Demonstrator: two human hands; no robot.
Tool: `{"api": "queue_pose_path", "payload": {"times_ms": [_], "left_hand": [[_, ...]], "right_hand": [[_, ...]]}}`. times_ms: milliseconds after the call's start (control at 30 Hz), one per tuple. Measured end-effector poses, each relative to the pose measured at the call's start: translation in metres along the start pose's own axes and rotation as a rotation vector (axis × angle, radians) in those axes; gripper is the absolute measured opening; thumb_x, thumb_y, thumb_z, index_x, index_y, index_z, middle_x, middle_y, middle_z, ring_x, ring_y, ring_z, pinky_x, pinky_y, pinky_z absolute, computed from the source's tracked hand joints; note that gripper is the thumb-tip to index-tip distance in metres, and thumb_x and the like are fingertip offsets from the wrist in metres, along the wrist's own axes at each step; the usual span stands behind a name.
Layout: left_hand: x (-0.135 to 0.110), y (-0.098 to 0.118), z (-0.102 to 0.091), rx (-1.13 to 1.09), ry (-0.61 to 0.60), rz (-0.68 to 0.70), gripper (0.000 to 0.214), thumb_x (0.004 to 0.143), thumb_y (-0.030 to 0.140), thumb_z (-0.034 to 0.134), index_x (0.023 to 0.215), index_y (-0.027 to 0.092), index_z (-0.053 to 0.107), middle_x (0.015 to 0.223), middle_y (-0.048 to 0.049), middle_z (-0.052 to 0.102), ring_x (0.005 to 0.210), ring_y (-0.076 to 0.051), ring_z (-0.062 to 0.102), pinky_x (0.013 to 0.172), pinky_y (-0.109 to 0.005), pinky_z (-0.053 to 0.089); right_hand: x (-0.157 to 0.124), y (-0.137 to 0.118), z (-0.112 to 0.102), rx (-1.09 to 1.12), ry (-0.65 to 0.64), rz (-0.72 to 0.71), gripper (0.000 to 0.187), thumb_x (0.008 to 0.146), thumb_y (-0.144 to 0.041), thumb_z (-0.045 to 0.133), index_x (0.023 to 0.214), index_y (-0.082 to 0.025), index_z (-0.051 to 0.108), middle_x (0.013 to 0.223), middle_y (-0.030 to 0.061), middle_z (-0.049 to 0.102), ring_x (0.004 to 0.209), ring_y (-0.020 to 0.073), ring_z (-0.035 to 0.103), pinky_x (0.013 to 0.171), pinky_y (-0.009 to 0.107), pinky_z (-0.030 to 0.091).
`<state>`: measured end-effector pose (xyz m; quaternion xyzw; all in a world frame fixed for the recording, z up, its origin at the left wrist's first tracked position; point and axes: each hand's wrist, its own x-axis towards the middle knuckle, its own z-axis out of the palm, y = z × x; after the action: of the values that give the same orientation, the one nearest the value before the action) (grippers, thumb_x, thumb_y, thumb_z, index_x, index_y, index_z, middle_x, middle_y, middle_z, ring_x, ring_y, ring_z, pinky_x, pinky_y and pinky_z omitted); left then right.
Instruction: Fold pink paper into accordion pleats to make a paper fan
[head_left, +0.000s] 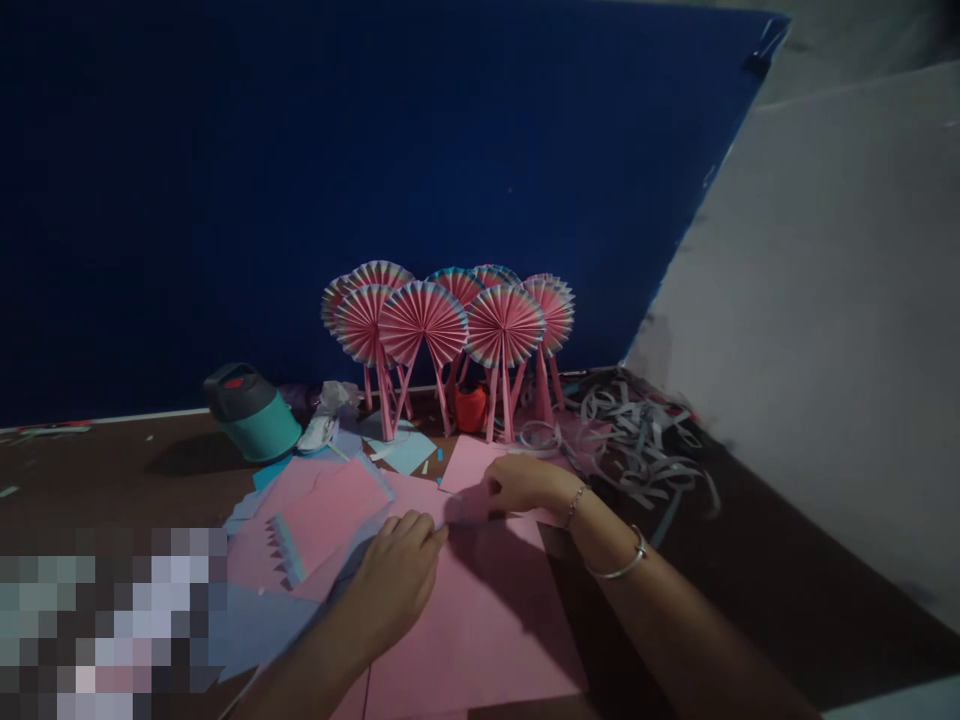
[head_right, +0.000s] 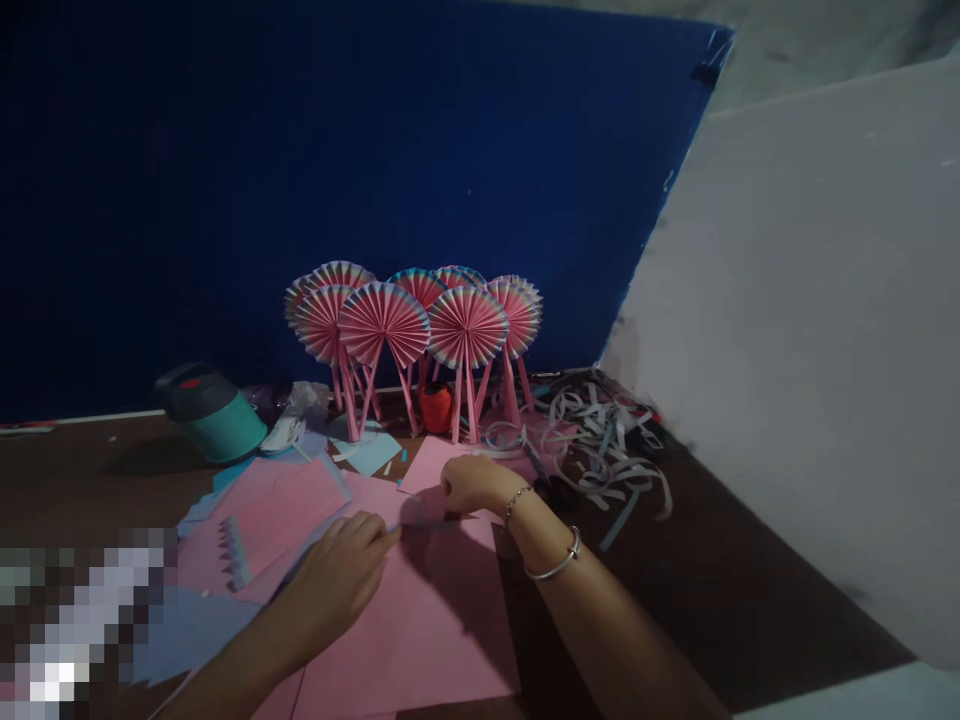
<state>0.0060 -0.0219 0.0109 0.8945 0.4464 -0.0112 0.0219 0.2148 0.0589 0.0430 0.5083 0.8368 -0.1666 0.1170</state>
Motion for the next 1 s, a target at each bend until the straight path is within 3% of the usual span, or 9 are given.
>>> {"api": "queue_pose_path", "payload": {"times_ms": [100,333,433,600,700,833,1000], "left_hand": [[-0.001,0.0,0.002,-0.006,0.009,-0.005,0.026,0.088,0.015,0.039,0.106,0.021,0.058,0.099,-0.0068,0.058,0.093,-0.024,0.05,0.082,-0.039,0.037],[-0.003,-0.002,0.01,-0.024,0.071,-0.027,0.031,0.088,0.014,0.038,0.113,0.02,0.057,0.102,-0.0077,0.06,0.096,-0.024,0.051,0.088,-0.039,0.038],[-0.003,-0.003,0.011,-0.044,0.079,-0.036,0.029,0.089,0.015,0.038,0.111,0.018,0.057,0.104,-0.0088,0.061,0.098,-0.025,0.052,0.088,-0.04,0.039],[-0.004,0.0,0.007,-0.032,0.114,-0.051,0.036,0.087,0.015,0.041,0.121,0.02,0.051,0.103,-0.0092,0.061,0.095,-0.024,0.053,0.084,-0.038,0.041],[-0.004,0.006,0.002,0.018,0.038,-0.028,0.03,0.086,0.011,0.04,0.107,0.021,0.059,0.099,-0.0091,0.061,0.094,-0.024,0.054,0.082,-0.038,0.042],[-0.005,0.016,0.001,0.055,-0.043,-0.071,0.04,0.082,0.004,0.04,0.113,0.02,0.06,0.117,-0.0133,0.059,0.105,-0.026,0.055,0.085,-0.041,0.045],[-0.021,0.016,0.006,-0.044,-0.125,-0.091,0.061,0.077,0.0,0.042,0.132,0.025,0.05,0.146,-0.014,0.039,0.129,-0.029,0.043,0.099,-0.045,0.042]], "right_hand": [[-0.005,0.001,-0.004,0.004,-0.023,0.015,0.02,0.067,-0.026,0.065,0.081,-0.018,0.076,0.078,0.0079,0.073,0.073,0.0219,0.065,0.056,0.024,0.037],[-0.018,-0.005,-0.006,-0.037,-0.047,0.04,0.025,0.066,-0.027,0.068,0.088,-0.019,0.076,0.089,0.0088,0.074,0.082,0.0238,0.064,0.063,0.026,0.038],[-0.022,-0.001,0.007,0.007,0.027,0.008,0.022,0.069,-0.027,0.064,0.085,-0.018,0.075,0.085,0.008,0.073,0.076,0.0202,0.063,0.06,0.024,0.036],[-0.029,0.015,0.033,0.278,0.17,-0.019,0.018,0.074,-0.026,0.059,0.077,-0.014,0.073,0.068,0.0013,0.067,0.061,0.0106,0.05,0.054,0.02,0.031],[-0.033,0.021,0.038,0.409,0.267,0.031,0.021,0.076,-0.025,0.057,0.072,-0.01,0.072,0.061,-0.0008,0.061,0.057,0.0087,0.044,0.051,0.019,0.027],[-0.035,0.02,0.044,0.505,0.331,0.06,0.021,0.075,-0.025,0.058,0.072,-0.01,0.071,0.06,-0.0004,0.06,0.056,0.0092,0.045,0.051,0.019,0.027],[-0.029,0.023,0.06,0.439,0.382,0.073,0.03,0.078,-0.038,0.058,0.07,-0.012,0.069,0.06,0.0023,0.062,0.055,0.0106,0.045,0.05,0.021,0.026]]}}
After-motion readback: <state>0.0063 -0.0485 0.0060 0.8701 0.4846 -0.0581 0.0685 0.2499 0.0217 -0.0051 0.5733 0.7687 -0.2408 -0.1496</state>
